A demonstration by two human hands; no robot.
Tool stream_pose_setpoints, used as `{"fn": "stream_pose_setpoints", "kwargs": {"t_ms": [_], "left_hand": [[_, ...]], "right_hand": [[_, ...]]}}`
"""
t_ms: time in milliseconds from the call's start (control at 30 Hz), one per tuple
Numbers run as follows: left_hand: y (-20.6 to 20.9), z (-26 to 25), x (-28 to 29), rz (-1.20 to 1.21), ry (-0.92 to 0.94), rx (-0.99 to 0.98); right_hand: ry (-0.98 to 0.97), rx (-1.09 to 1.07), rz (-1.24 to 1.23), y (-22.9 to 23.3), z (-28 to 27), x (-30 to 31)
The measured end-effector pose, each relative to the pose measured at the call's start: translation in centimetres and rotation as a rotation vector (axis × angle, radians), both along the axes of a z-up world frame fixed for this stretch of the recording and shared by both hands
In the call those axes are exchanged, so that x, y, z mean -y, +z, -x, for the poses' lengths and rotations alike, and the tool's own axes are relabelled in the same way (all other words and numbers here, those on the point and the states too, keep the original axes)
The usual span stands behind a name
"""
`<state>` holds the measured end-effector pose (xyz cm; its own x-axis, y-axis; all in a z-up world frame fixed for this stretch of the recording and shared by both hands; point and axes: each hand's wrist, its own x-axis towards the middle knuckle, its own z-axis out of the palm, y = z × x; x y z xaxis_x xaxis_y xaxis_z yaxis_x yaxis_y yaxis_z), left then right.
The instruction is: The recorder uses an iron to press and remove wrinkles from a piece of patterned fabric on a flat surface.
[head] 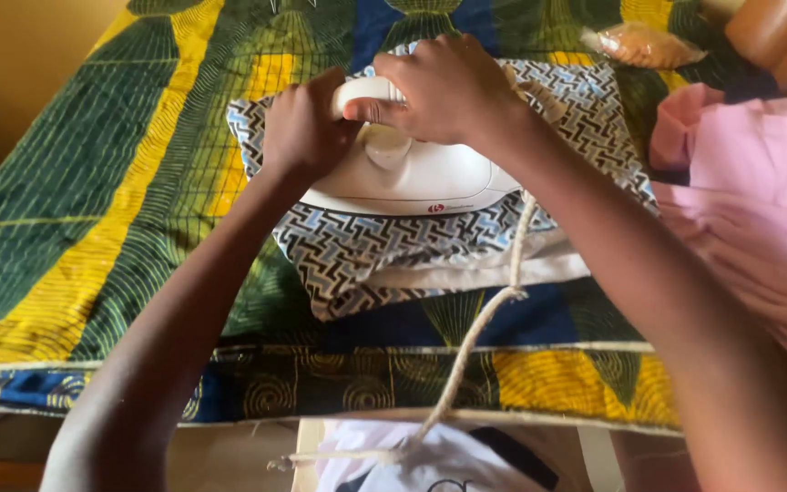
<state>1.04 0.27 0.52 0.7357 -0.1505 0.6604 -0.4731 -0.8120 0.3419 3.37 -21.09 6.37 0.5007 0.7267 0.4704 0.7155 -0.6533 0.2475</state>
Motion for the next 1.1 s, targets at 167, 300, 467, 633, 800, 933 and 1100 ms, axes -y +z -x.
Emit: {"fn": "stream_pose_setpoints", "kwargs": {"t_ms": [167, 300, 467, 633, 800, 933, 1100], "left_hand": [[-0.4, -4.3, -0.9, -0.010, 0.022, 0.057], [-0.6, -3.6, -1.0, 0.003, 0.041, 0.041], [0.0, 0.1, -0.6, -0.029, -0.030, -0.062], [0.4, -3.7, -2.0, 0.013, -0.168, -0.101], [0.7, -5.4, -1.8, 0.042, -0.146, -0.086], [0.2, -2.6, -1.7, 0.037, -0.100, -0.103], [0.2, -3.4, -2.4, -0.034, -0.091, -0.181]], "right_hand": [[-0.095, -0.131, -0.009, 0.8, -2.3, -1.5], [-0.029, -0.221, 0.005, 1.1, -3.0, -1.6], [-0.064, -0.852, 0.165, 4.8, -0.2, -1.3], [-0.109, -0.705, 0.126, 4.6, -1.1, -2.5], [0.093, -0.415, 0.095, 2.6, -3.8, -2.6], [-0.063, -0.690, 0.172, 3.8, -2.0, -2.7], [0.065, -0.497, 0.238, 2.8, -3.4, -2.6]]}}
